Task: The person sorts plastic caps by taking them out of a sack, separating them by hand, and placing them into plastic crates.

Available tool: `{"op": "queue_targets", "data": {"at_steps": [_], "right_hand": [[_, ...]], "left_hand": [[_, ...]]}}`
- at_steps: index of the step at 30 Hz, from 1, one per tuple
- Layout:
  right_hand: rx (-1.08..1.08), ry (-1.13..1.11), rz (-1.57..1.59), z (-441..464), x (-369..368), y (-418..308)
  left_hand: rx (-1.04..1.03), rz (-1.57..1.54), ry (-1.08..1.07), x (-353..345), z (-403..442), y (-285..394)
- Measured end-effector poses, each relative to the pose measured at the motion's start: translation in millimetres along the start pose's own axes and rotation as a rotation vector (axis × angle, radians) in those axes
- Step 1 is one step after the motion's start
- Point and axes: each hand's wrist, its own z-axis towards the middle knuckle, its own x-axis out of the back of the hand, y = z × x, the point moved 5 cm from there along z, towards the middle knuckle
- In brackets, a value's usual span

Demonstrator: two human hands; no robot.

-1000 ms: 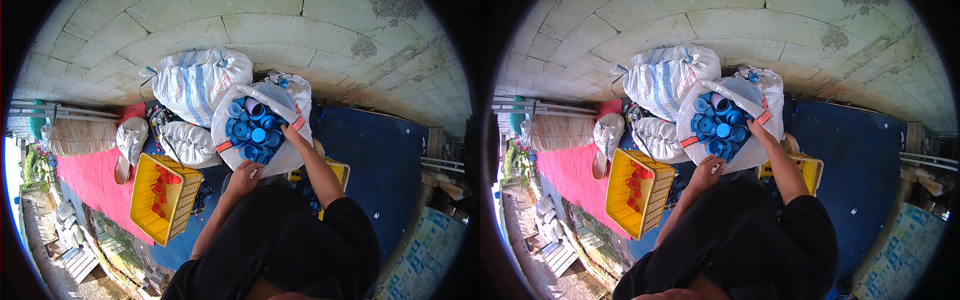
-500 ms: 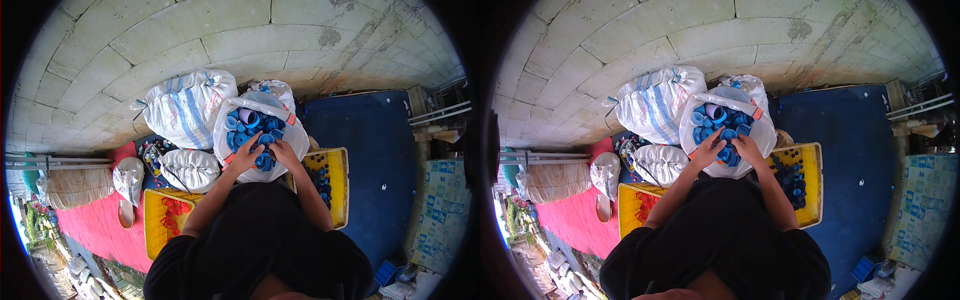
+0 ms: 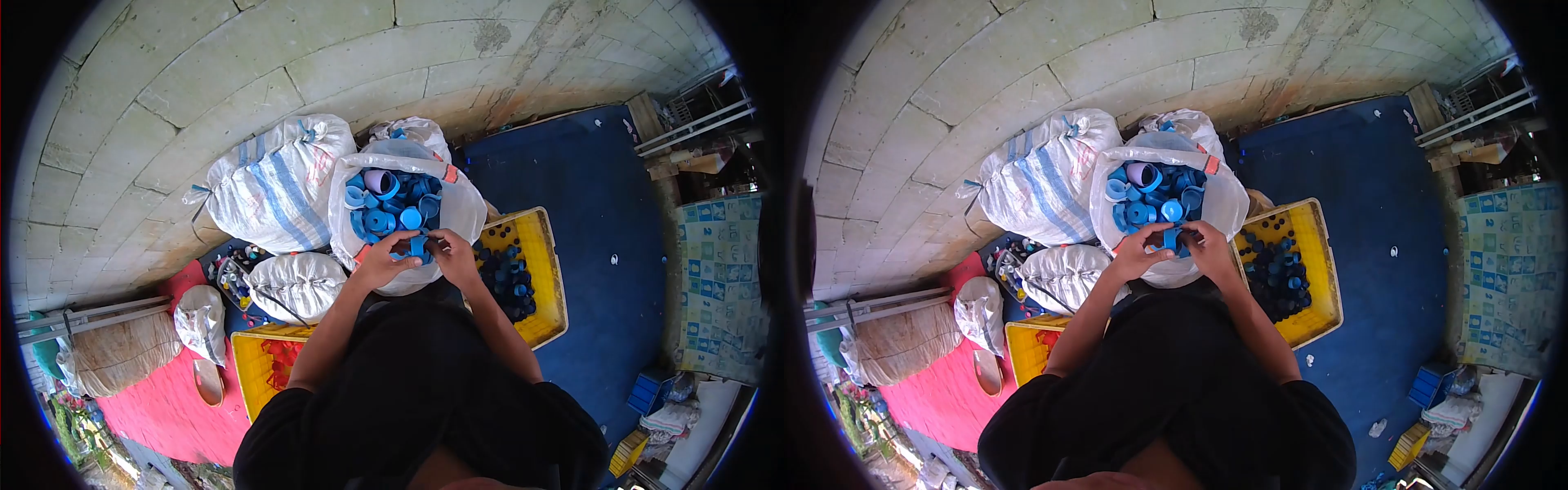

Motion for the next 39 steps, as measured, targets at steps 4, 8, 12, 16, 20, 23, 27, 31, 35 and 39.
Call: {"op": "queue_targets", "data": {"at_steps": [4, 8, 12, 16, 20, 23, 27, 31, 35, 39], "right_hand": [[-0.164, 0.115, 0.239, 0, 5, 5], [-0.340, 0.215, 0.552, -1, 8, 16], [-0.235, 0.069, 0.461, 2, -6, -6], [-0.216, -0.088, 0.330, 6, -38, -11], [-0.077, -0.145, 0.100, 7, -56, -13], [-0.150, -0.222, 0.328, 14, -60, -7], [-0.221, -0.224, 0.400, 43, -42, -5], [-0.153, -0.081, -0.105, 80, -24, 87], [0.042, -0.110, -0.500, 70, -21, 119], [-0.085, -0.064, -0.491, 58, -17, 135]], "left_hand": [[0.037, -0.235, 0.119, -6, -4, -24], [0.037, -0.769, 0.344, 3, -21, -24], [0.203, -1.086, 0.241, -5, -33, -23], [0.190, -1.101, 0.245, -13, -35, -29], [0.134, -1.112, 0.260, -11, -42, -36], [0.135, -1.124, 0.298, -4, -49, -27], [0.163, -1.208, 0.385, 0, -55, -30], [0.166, -1.241, 0.449, 1, -60, -34], [0.160, -1.265, 0.458, 6, -62, -34], [0.137, -1.286, 0.480, 8, -65, -42]]}}
